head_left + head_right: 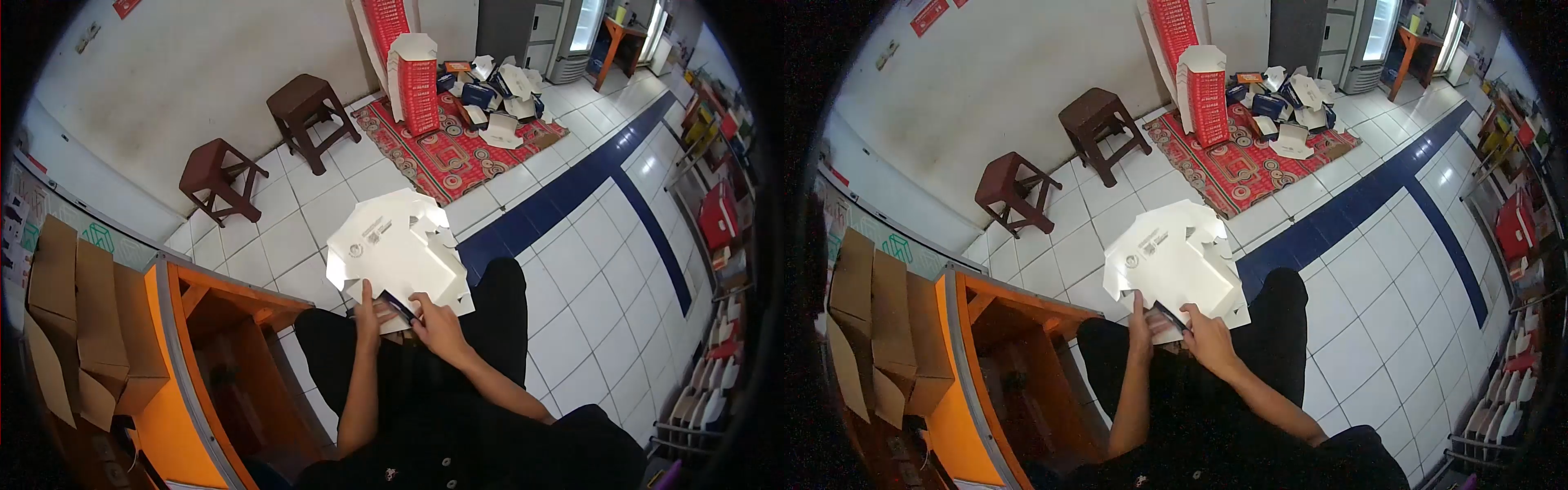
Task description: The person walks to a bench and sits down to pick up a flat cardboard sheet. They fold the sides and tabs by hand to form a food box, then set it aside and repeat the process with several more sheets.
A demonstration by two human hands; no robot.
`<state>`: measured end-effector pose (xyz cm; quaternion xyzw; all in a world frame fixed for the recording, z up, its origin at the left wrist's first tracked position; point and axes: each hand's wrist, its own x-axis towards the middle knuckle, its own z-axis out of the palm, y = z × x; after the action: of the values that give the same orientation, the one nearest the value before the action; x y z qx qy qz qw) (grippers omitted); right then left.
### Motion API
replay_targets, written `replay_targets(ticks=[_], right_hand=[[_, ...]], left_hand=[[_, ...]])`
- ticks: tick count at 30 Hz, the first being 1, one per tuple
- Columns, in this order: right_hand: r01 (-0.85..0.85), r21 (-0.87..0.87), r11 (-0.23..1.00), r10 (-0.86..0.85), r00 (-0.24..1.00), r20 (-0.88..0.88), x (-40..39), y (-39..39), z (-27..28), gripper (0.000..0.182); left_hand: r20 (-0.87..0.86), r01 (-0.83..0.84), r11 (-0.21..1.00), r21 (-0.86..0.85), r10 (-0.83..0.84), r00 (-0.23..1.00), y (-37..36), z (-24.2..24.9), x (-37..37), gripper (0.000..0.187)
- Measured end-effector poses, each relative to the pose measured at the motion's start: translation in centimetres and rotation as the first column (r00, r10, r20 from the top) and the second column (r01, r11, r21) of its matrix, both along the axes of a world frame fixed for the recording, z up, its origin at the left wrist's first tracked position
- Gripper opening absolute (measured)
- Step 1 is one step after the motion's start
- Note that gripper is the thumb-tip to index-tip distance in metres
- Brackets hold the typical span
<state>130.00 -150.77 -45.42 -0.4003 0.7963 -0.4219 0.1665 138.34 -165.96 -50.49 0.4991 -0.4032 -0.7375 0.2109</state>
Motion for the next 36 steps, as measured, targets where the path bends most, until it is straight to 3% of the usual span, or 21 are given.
replay_targets(ticks=[1,2,4,6,8,12,14,18,20,22,23,26,30,32,34,35,36], right_hand=[[-0.03,0.093,0.995,0.018,0.992,0.127,0.2,-0.1,-0.2,0.021],[-0.033,0.093,0.995,0.021,0.992,0.126,0.4,-0.3,-0.7,0.021],[-0.032,0.129,0.991,0.05,0.989,-0.137,1.2,-0.6,-2.3,0.025],[-0.051,0.117,0.992,0.07,0.985,-0.16,1.8,-0.9,-3.1,0.026],[-0.033,0.197,0.98,0.06,0.99,-0.13,2.2,-1.5,-3.5,0.022],[0.05,0.272,0.961,-0.036,0.998,-0.056,2.2,-2.6,-4.6,0.019],[0.06,0.177,0.982,-0.062,0.998,0.006,1.8,-3.2,-4.5,0.021],[0.066,0.184,0.981,-0.075,0.996,0.043,1.4,-3.7,-4.8,0.028],[0.017,0.223,0.975,-0.046,0.991,0.126,1.1,-3.5,-4.8,0.027],[0.006,0.128,0.992,-0.023,0.991,0.132,1.3,-3.3,-5.7,0.027],[0.006,0.129,0.992,-0.023,0.991,0.131,1.4,-3.3,-6.1,0.027],[0.008,0.083,0.997,-0.021,0.987,0.16,1.6,-3.7,-6.3,0.026],[-0.033,0.041,0.999,0.025,0.983,0.184,1.2,-4.4,-6.7,0.033],[-0.07,0.02,0.997,0.066,0.981,0.18,0.6,-4.4,-6.8,0.036],[-0.22,-0.076,0.972,0.232,0.945,0.232,-0.2,-3.7,-4.5,0.052],[-0.218,-0.075,0.973,0.23,0.948,0.222,-1.2,-3.2,-3.0,0.063],[-0.106,-0.043,0.993,0.114,0.953,0.279,-2.4,-2.6,-2.0,0.055]], left_hand=[[0.008,-0.026,0.996,-0.081,0.027,1.0,-0.3,0.7,0.2,0.063],[0.016,-0.052,0.985,-0.162,0.056,0.998,-0.5,1.4,0.4,0.057],[0.087,-0.009,0.974,-0.225,0.029,0.996,-1.8,0.0,1.4,0.052],[0.16,0.039,0.958,-0.284,0.007,0.987,-2.8,-1.3,2.3,0.046],[0.362,0.271,0.806,-0.526,-0.076,0.929,-3.5,-2.0,2.6,0.036],[0.294,0.216,0.836,-0.504,-0.069,0.953,-1.5,0.0,1.6,0.03],[0.129,0.076,0.886,-0.457,-0.019,0.991,0.3,0.9,0.8,0.026],[0.124,0.019,0.891,-0.454,0.042,0.991,2.9,0.4,0.2,0.023],[0.136,0.041,0.861,-0.507,0.034,0.99,3.6,-0.2,0.4,0.024],[0.287,0.176,0.77,-0.613,0.009,0.958,4.2,0.7,0.6,0.024],[0.314,0.209,0.802,-0.559,-0.028,0.949,4.2,1.1,0.7,0.024],[0.231,0.236,0.704,-0.67,-0.105,0.967,4.3,-2.3,1.7,0.024],[0.26,0.206,0.713,-0.67,-0.034,0.965,4.5,-2.0,1.7,0.023],[0.054,0.067,0.882,-0.466,-0.047,0.997,3.4,-2.7,1.6,0.024],[0.078,0.098,0.917,-0.386,-0.074,0.994,2.5,-1.8,1.9,0.027],[0.098,0.089,0.93,-0.357,-0.058,0.993,2.1,-1.8,1.9,0.026],[0.119,0.081,0.942,-0.326,-0.044,0.992,1.8,-1.7,1.9,0.025]])
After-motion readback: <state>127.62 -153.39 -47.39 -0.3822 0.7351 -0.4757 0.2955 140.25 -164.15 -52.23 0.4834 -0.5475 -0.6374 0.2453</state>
